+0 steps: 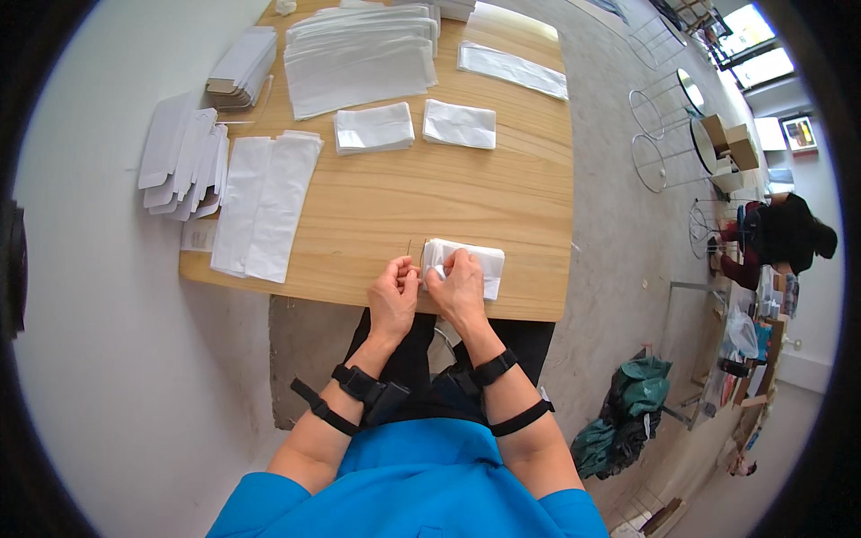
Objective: Folding white material strips into smaller rectangular segments and stacking them.
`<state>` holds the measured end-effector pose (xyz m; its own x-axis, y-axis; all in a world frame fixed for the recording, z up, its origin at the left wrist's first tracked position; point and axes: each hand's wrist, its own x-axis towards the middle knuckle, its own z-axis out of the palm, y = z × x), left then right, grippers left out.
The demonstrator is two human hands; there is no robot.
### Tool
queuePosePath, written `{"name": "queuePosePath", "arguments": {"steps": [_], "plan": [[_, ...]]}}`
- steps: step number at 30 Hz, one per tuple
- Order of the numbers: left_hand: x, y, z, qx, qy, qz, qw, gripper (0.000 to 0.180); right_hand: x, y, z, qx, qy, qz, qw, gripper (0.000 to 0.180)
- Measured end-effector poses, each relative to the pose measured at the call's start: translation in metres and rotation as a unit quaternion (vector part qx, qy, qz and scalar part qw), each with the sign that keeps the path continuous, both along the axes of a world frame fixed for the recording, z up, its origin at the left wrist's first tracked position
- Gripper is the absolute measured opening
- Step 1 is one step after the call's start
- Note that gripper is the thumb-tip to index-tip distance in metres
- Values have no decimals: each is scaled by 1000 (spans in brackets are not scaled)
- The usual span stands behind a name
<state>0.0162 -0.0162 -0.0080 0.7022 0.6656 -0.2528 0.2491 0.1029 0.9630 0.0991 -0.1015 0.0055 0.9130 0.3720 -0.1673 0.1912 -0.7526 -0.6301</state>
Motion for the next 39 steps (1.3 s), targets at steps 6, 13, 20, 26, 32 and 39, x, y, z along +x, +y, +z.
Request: {"name": "queuePosePath", "arguments": {"steps": [6,13,20,26,32,39], "plan": [[13,11,12,150,155,-63,974,32,8,-33,15,60,-22,-78,995,31],[40,1,14,308,246,-89,915,27,30,-80,4,-71,27,-184,980,30],[32,-16,4,289,202,-77,933,22,32,-74,0,-70,40,-194,978,15],[33,-27,11,175,182,14,968,32,34,-82,-5,-47,66,-192,978,16],[42,-21,-1,214,194,-101,952,32,34,-88,-14,9,31,-185,982,19],[18,0,15,-42,-16,-195,980,22,20,-116,-3,228,56,-63,970,92]]}}
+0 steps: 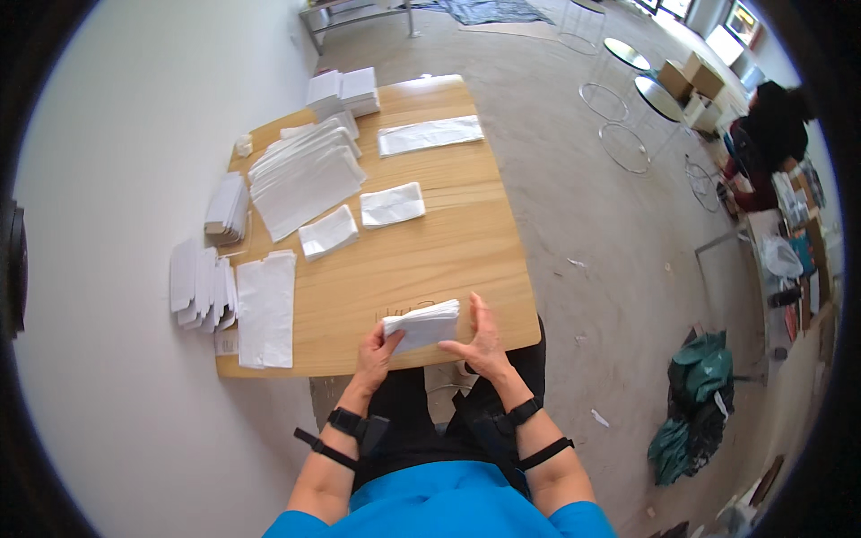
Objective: Folding white material strips into smaller rectangular segments and stacking them.
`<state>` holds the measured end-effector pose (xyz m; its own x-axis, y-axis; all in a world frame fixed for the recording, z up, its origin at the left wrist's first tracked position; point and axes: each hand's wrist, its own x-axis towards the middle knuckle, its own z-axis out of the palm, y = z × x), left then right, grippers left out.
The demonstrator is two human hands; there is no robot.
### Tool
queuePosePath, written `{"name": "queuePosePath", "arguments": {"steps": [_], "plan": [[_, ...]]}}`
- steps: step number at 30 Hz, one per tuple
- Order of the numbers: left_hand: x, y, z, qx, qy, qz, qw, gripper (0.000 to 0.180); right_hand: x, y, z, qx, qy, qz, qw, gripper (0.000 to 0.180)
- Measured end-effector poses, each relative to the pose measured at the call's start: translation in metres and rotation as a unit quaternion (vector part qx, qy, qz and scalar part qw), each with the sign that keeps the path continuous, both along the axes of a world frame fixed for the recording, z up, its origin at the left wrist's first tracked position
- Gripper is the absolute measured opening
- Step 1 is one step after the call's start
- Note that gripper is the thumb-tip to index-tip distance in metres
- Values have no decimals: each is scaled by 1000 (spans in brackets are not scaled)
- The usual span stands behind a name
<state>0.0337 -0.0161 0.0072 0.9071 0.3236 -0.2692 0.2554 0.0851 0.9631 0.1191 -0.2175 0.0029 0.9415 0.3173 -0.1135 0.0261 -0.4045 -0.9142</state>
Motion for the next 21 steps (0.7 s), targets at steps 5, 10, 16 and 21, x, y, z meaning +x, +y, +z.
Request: {"name": "queuePosePath", "arguments": {"steps": [5,10,16,21], "plan": [[-4,18,24,-103,-21,-55,993,20,11,10,13,59,-35,121,990,112],[3,42,24,-60,-46,-98,992,15,27,26,12,229,264,180,920,54],[26,65,-6,43,-119,-171,977,21,39,41,-11,141,-73,204,966,29],[34,61,-13,87,-115,-175,974,27,45,40,-11,117,-63,220,966,27]]}}
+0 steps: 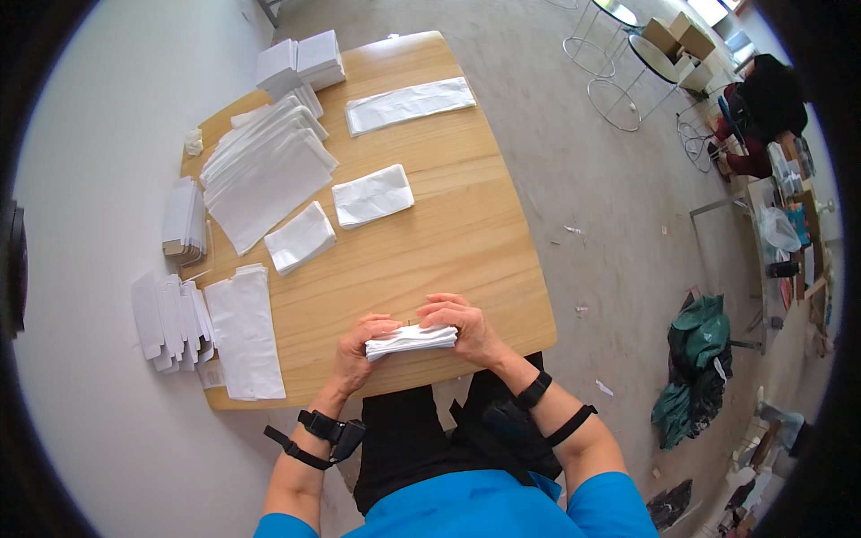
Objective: Folding white material strips into smaller rectangular segments and stacking them.
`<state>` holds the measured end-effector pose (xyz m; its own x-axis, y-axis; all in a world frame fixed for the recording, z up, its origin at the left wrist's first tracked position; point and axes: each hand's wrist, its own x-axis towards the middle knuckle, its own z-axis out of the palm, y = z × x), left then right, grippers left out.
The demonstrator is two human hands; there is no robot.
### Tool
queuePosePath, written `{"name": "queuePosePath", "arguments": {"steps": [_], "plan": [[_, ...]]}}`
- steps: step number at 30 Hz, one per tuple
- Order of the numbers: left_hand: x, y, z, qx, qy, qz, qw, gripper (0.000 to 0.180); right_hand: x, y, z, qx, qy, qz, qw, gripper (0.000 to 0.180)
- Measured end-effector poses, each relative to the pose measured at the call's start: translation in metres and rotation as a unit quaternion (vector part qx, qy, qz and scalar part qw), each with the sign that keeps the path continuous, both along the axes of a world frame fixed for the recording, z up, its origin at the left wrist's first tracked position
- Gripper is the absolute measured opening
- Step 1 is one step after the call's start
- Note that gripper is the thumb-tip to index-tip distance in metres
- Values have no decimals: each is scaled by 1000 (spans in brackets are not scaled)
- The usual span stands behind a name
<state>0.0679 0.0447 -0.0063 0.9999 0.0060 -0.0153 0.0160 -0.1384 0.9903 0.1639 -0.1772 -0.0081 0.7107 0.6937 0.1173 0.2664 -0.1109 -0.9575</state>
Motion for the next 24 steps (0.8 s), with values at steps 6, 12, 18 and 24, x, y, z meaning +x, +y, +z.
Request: {"name": "queuePosePath", "arguments": {"steps": [6,12,18,24], "plan": [[25,-2,1,91,-46,-47,994,31,9,5,4,-13,37,-6,999,29],[41,-3,12,-174,118,-9,978,16,13,0,-16,38,10,6,999,26],[-25,-3,1,15,207,-77,975,33,-20,-13,23,-64,215,51,973,31],[-57,-49,88,15,262,-104,959,24,-99,-64,12,-106,300,40,947,36]]}}
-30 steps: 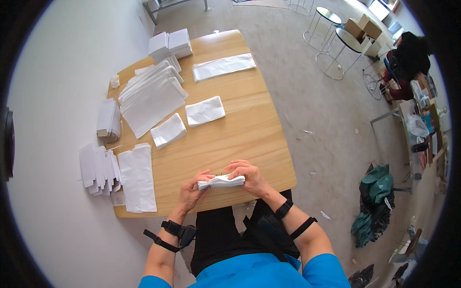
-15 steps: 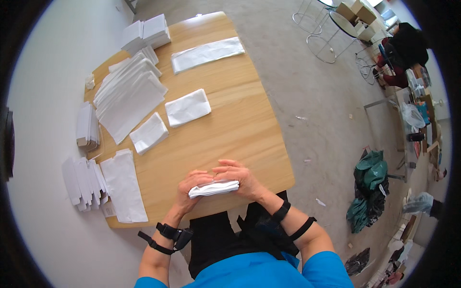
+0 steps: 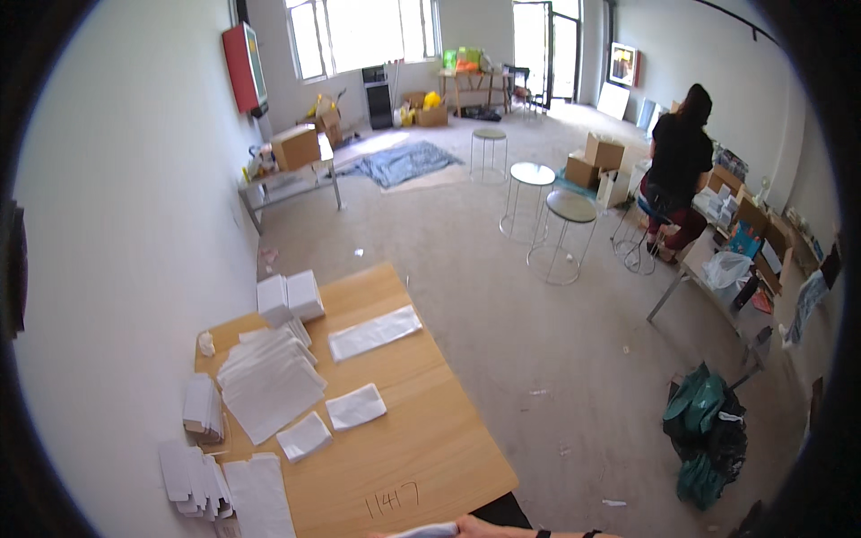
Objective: Folding white material strips into smaller rectangular segments and stacking them.
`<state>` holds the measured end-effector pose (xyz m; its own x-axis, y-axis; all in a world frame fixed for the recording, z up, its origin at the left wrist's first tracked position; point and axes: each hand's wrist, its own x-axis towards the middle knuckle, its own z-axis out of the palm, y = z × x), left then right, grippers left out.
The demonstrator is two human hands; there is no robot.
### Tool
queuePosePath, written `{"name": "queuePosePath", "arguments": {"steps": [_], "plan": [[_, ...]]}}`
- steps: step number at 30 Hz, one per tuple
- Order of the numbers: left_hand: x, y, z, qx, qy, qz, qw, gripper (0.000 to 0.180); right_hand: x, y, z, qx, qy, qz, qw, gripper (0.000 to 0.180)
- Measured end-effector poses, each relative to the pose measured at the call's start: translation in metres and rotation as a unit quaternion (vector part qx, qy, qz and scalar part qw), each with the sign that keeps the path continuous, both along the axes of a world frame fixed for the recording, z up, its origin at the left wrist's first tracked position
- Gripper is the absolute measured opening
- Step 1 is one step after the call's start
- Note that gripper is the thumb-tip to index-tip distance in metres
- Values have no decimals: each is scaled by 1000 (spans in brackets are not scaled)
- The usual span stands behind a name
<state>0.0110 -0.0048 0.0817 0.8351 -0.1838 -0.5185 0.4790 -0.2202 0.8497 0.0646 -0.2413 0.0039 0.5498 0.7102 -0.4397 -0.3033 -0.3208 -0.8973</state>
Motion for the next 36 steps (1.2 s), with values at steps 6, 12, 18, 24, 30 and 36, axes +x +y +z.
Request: {"name": "queuePosePath", "arguments": {"steps": [6,12,18,24,30,36], "plan": [[-61,-25,0,-118,14,18,993,21,-57,-32,34,21,39,-12,999,30],[-91,-44,19,-189,38,36,981,27,-102,-51,33,88,128,-123,980,24],[-130,-55,45,-245,45,0,969,36,-127,-76,45,89,162,-157,970,22],[-159,-56,60,-207,-3,-48,977,34,-140,-80,56,76,110,-81,988,26],[-169,-72,50,-163,-72,-67,982,30,-160,-89,56,83,38,-79,993,28],[-174,-89,68,-102,-88,-67,989,29,-173,-98,81,190,96,-127,969,33]]}}
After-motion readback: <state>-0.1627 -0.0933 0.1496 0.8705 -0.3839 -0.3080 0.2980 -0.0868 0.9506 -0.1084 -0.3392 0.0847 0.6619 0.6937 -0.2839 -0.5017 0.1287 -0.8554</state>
